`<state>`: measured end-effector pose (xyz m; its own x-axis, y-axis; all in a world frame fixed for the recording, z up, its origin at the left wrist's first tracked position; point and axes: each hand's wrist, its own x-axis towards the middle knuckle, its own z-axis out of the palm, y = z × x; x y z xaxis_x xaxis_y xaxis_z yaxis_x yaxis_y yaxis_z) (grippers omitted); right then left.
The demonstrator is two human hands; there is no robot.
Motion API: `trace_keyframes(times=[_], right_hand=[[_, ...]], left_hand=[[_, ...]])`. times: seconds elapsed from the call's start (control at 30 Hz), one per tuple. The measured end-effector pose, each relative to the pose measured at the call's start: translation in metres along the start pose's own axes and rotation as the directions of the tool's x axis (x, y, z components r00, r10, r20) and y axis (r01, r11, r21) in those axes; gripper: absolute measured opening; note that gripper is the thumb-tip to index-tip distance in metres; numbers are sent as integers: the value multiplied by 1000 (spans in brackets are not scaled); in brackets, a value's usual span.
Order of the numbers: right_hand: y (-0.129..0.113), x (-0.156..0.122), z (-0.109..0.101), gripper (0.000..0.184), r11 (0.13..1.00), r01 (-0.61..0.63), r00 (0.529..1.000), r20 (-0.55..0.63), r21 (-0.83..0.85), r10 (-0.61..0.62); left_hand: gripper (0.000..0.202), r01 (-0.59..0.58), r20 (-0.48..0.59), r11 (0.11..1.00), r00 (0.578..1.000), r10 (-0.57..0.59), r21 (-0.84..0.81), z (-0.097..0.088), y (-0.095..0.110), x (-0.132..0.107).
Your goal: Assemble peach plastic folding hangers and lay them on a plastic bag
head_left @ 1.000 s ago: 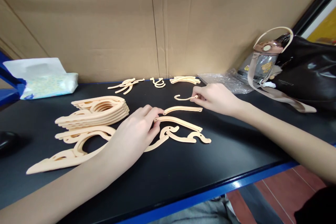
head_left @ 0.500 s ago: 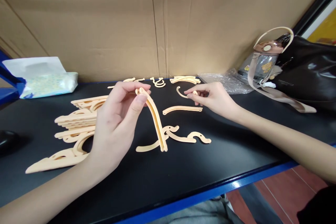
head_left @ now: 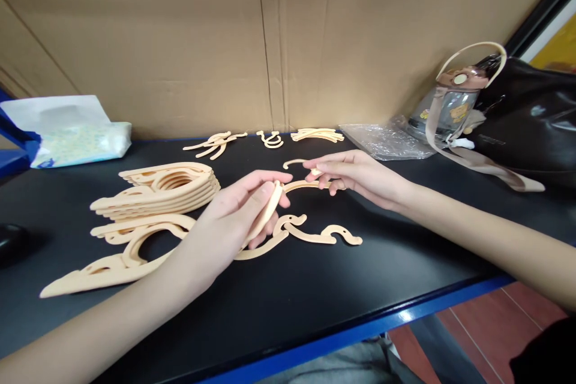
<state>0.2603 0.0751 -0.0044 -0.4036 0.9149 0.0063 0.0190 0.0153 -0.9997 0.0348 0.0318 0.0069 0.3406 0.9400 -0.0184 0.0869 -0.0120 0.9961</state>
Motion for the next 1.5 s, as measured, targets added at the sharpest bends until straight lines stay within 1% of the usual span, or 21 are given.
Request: trace_keyframes(times=[0.07, 0.13, 0.2, 0.23, 0.3, 0.37, 0.4, 0.47, 0.5, 0.53, 0.57, 0.6, 0.7, 0.73, 0.8, 0.93, 0.97, 1.03, 1.27, 1.4, 1.5], right_hand=[[1, -1, 1, 31, 1000, 1, 999, 34, -31, 0], [3, -1, 2, 33, 999, 19, 998, 62, -47, -16], [4, 0, 2, 34, 998, 46, 996, 76, -44, -42], [5, 0, 2, 35, 997, 60, 995, 78, -41, -57], [6, 1, 3, 35, 996, 80, 994, 83, -29, -77], [6, 1, 3, 33, 997, 79, 993, 92, 3, -79], [6, 1, 3, 33, 997, 72, 993, 97, 28, -74], [5, 0, 5, 33, 996, 46, 993, 103, 71, -53], [5, 0, 5, 33, 996, 34, 994, 104, 81, -43], [5, -1, 6, 34, 996, 28, 994, 104, 86, -37], [6, -1, 7, 35, 996, 27, 994, 106, 87, -36], [6, -1, 7, 36, 996, 30, 993, 110, 86, -39], [8, -1, 7, 34, 997, 38, 989, 141, 66, -47], [8, -1, 7, 33, 998, 39, 987, 155, 55, -47], [7, -1, 6, 32, 998, 44, 982, 180, 34, -49], [5, 0, 3, 32, 999, 47, 973, 224, 14, -49], [4, 0, 2, 32, 999, 37, 971, 237, 15, -40], [4, 1, 1, 29, 1000, 20, 964, 266, 21, -25], [5, 0, 2, 21, 1000, -8, 925, 380, 23, -1], [5, 1, 3, 16, 1000, -22, 925, 379, 0, 20], [6, 1, 3, 19, 998, -65, 926, 373, 15, 55]], left_hand=[[22, -3, 43, 998, 999, 0, 66, 5, 3, -4], [25, -31, 102, 983, 995, 13, 180, 10, 4, -10], [26, -108, 215, 931, 976, 33, 348, 14, 5, -18], [23, -184, 287, 881, 956, 57, 436, 16, 4, -22], [14, -401, 429, 720, 889, 157, 567, 20, 1, -31], [10, -600, 537, 508, 794, 285, 618, 23, -3, -39], [13, -669, 573, 399, 744, 345, 628, 23, -5, -41], [22, -736, 610, 194, 655, 446, 649, 24, -8, -41], [25, -737, 610, 108, 624, 489, 667, 23, -9, -38], [25, -723, 602, 39, 603, 523, 690, 22, -9, -35], [24, -700, 591, -8, 596, 543, 714, 20, -9, -30], [23, -675, 579, -41, 597, 556, 737, 18, -9, -25], [21, -615, 556, -81, 639, 532, 784, 10, -10, -8], [21, -602, 545, -69, 661, 516, 795, 8, -11, -4], [22, -580, 510, -14, 705, 493, 815, 3, -15, 4], [23, -495, 426, 107, 822, 377, 862, -1, -24, 9], [23, -473, 409, 124, 844, 347, 872, -1, -26, 10], [25, -447, 390, 148, 870, 303, 882, 0, -28, 10], [23, -411, 368, 194, 903, 221, 891, 2, -25, 9], [24, -443, 387, 214, 886, 257, 871, 2, -23, 10], [25, -473, 401, 227, 865, 300, 851, 1, -25, 11]])
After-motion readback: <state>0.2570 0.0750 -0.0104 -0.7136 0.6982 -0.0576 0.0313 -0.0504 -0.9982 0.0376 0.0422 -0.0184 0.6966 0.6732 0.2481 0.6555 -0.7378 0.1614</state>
